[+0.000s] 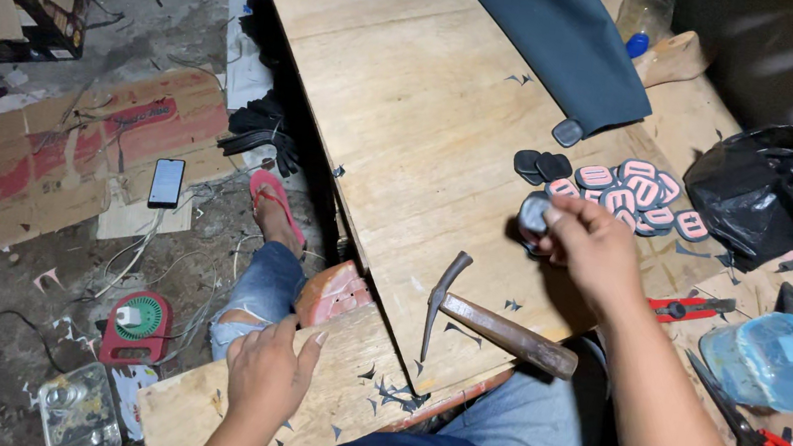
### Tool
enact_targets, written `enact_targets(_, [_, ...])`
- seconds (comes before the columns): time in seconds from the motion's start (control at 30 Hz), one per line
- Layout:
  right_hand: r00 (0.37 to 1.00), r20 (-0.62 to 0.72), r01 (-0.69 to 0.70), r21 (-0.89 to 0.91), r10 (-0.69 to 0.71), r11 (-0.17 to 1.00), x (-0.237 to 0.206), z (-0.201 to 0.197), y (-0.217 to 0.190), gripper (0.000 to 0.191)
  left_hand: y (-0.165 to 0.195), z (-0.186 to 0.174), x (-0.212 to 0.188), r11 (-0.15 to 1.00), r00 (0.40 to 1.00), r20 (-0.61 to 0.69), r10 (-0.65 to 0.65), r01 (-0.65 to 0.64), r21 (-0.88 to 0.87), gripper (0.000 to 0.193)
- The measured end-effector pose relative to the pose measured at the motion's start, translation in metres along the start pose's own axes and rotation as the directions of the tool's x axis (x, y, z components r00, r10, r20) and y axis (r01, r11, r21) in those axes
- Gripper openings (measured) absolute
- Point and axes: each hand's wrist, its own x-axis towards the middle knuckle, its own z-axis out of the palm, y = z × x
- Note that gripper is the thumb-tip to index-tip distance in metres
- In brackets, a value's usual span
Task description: The person uses a hammer to strike small rectangular rubber pieces placed on a wooden board, shaping or flattening them. The person repeatedly picks up a piece, positions it, strikes it, and sets it aside.
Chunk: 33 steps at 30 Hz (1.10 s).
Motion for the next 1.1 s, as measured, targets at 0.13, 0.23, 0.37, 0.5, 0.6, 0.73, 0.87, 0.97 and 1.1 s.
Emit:
enact_targets(0.13, [0.989,-0.078,0.050,-0.621,-0.126,0.782,0.020,-0.014,0.002,0.044,-0.008,0.001,0.010,0.998,0.997,0.080,-0.009,0.014,-0.055,0.040])
enact_targets(0.23, [0.951,0.085,0.228,-0.844,-0.298,0.486,0.012,-0.007,0.016,0.052,-0.011,0.002,0.024,0.996,0.996,0.087,0.020,-0.012,-0.093,0.041])
enact_targets(0.37, [0.959,0.024,0.180,-0.822,-0.283,0.540,0.009,-0.004,0.031,0.054,-0.016,0.003,0.035,0.978,0.988,-0.004,0.157,-0.156,-0.137,0.040])
enact_targets(0.5, [0.923,0.015,0.241,-0.801,-0.385,0.548,0.005,-0.012,0.039,0.049,-0.012,0.010,0.020,0.957,0.978,-0.085,0.190,-0.204,-0.205,0.038])
enact_targets(0.6, [0.875,-0.038,0.284,-0.768,-0.483,0.574,-0.008,-0.009,0.040,0.043,-0.011,0.014,0.014,0.954,0.974,-0.133,0.183,-0.209,-0.214,0.037])
enact_targets(0.73, [0.916,-0.118,0.274,-0.516,-0.384,0.812,-0.037,0.005,0.030,0.031,-0.011,0.013,0.010,0.955,0.985,-0.095,0.143,-0.163,-0.249,0.038])
enact_targets(0.87, [0.988,0.033,0.152,-0.250,-0.148,0.956,-0.088,0.028,0.020,0.023,-0.003,0.009,0.007,0.967,0.993,-0.050,0.111,-0.119,-0.224,0.038])
enact_targets(0.97, [0.969,0.192,0.207,-0.274,-0.157,0.939,-0.127,0.050,0.023,0.023,0.002,0.006,0.008,0.969,0.991,-0.048,0.121,-0.128,-0.211,0.037])
enact_targets(1.1, [0.890,0.444,0.246,-0.272,-0.106,0.930,-0.163,0.074,0.036,0.023,0.012,0.004,-0.004,0.937,0.905,-0.351,0.241,-0.311,-0.158,0.033])
